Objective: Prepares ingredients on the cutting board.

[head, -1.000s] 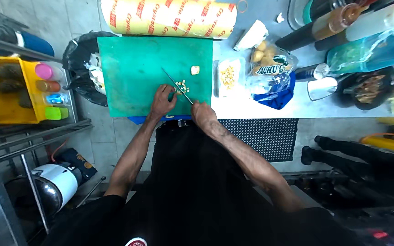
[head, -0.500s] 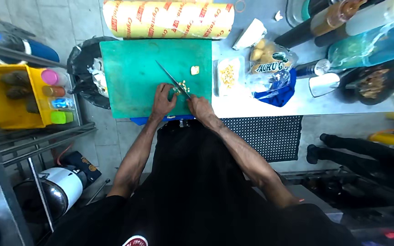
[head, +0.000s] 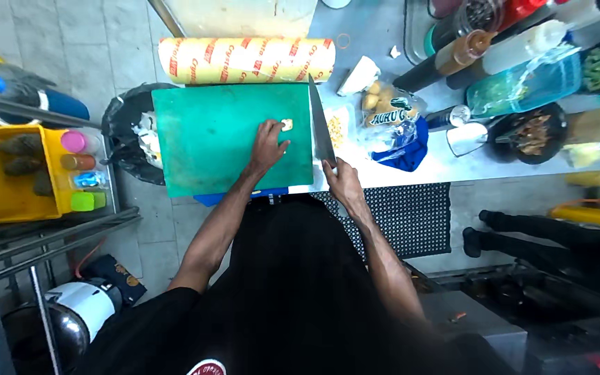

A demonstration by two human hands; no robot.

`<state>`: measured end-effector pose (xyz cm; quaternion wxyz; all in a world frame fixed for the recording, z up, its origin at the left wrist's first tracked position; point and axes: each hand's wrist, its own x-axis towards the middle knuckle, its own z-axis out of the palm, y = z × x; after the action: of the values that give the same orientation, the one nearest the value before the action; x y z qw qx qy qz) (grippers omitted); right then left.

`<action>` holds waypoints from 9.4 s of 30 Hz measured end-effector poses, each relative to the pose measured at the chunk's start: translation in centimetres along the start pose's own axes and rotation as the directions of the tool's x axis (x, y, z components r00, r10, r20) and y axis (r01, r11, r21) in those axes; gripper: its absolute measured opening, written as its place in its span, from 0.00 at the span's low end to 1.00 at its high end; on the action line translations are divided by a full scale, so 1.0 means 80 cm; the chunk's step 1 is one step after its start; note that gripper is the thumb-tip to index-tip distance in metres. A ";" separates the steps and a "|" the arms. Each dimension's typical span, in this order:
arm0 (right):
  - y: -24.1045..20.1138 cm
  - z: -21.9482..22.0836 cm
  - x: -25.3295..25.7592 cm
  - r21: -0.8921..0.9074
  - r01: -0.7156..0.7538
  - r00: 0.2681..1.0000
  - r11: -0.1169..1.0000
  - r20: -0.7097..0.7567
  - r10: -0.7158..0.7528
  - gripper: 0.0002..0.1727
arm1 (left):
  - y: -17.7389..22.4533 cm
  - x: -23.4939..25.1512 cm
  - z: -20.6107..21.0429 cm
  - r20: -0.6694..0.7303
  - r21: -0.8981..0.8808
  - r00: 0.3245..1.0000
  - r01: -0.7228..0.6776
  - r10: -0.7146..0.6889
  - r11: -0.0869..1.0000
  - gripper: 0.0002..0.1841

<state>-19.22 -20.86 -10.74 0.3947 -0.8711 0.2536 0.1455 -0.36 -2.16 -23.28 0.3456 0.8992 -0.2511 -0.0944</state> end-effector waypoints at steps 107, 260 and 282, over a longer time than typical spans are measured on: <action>-0.093 0.152 0.071 -0.586 0.103 0.954 0.803 0.288 0.087 0.17 | -0.091 -0.098 -0.024 -0.079 -0.069 0.986 -0.149 0.144 0.986 0.11; -0.018 0.080 0.063 -0.434 0.257 0.934 0.863 0.342 -0.106 0.19 | 0.006 -0.139 -0.051 -0.089 -0.146 0.945 0.300 -0.314 0.943 0.10; -0.055 0.106 0.039 -0.586 0.181 0.935 0.790 0.353 0.047 0.11 | -0.015 -0.123 -0.020 -0.233 -0.174 0.955 0.145 -0.184 0.974 0.07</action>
<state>-14.64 -12.97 -14.95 0.1362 -0.9200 0.0873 0.3570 -7.74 4.61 -22.91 0.4338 0.8923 -0.1218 -0.0290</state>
